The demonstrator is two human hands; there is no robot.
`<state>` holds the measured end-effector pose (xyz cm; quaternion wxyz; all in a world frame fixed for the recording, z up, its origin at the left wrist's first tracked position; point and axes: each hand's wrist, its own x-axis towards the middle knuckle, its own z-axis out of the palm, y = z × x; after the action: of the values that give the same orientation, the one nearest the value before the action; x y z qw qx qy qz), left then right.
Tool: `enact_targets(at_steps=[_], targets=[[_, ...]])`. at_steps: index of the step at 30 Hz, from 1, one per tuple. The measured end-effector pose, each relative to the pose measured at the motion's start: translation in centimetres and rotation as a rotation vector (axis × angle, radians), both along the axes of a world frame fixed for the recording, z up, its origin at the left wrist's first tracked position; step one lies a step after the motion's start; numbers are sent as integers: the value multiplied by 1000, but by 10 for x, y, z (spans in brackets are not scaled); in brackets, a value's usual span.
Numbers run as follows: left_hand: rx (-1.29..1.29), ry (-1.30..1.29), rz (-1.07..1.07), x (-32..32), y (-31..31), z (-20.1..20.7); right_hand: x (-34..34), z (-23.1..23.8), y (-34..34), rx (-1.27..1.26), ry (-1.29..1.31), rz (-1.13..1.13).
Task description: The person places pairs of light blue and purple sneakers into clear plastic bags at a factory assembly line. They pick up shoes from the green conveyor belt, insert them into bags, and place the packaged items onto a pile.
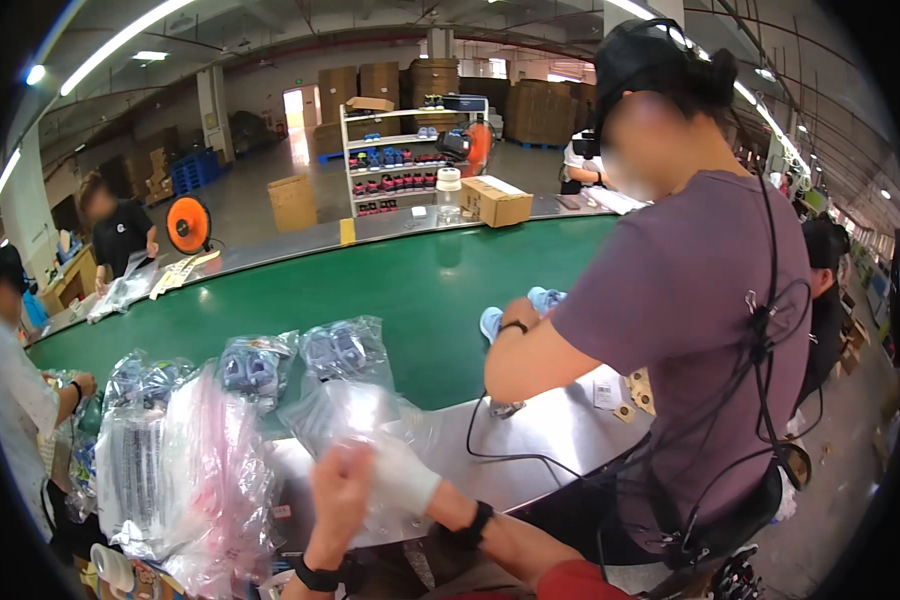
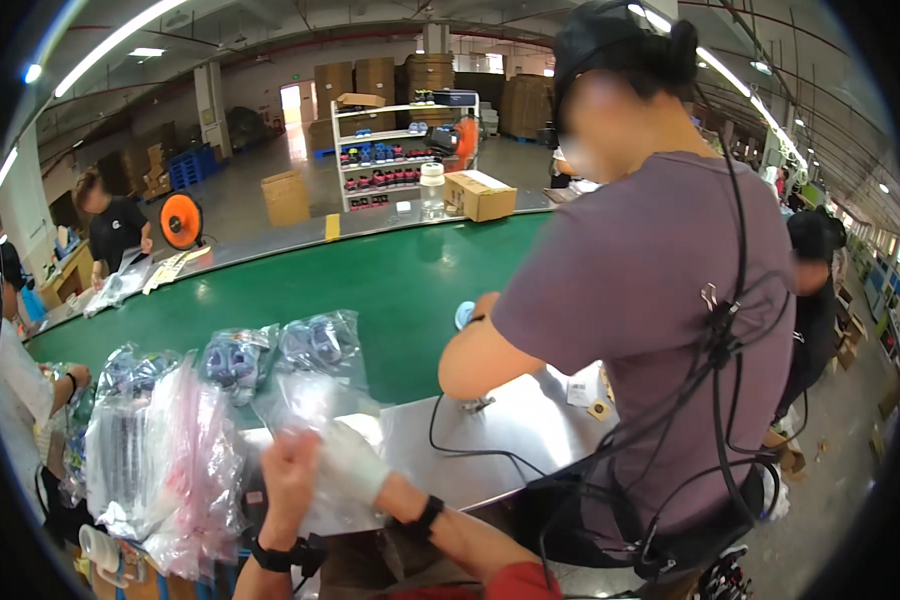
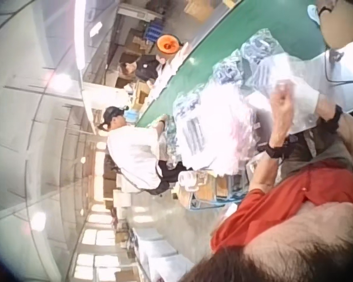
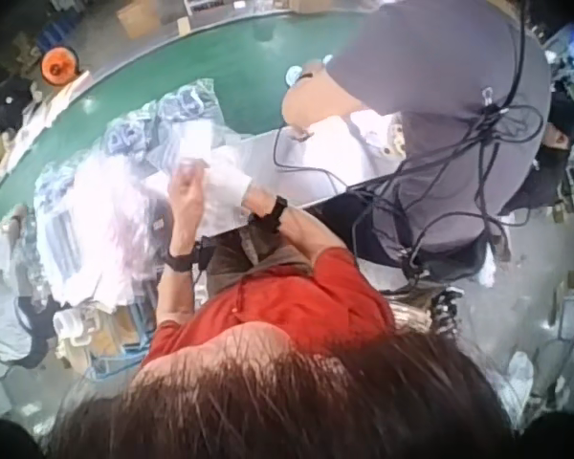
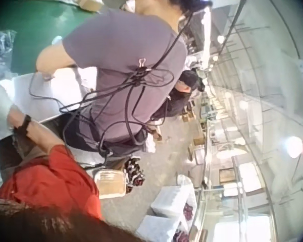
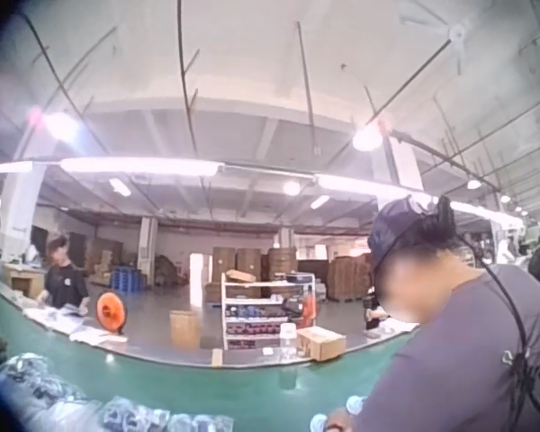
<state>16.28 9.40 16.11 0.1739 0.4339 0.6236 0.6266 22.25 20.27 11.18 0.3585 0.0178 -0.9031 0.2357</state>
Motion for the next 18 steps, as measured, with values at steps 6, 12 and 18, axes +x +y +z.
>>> enact_targets(at_steps=[6,12,18], targets=[[-158,353,-467,33,-24,-21,-11,-35,40,-90,-272,-34],[-63,350,194,-22,-17,-60,-25,-66,48,-59,-431,-110],[6,20,173,-87,-34,-195,-26,-99,13,-412,-224,-306]])
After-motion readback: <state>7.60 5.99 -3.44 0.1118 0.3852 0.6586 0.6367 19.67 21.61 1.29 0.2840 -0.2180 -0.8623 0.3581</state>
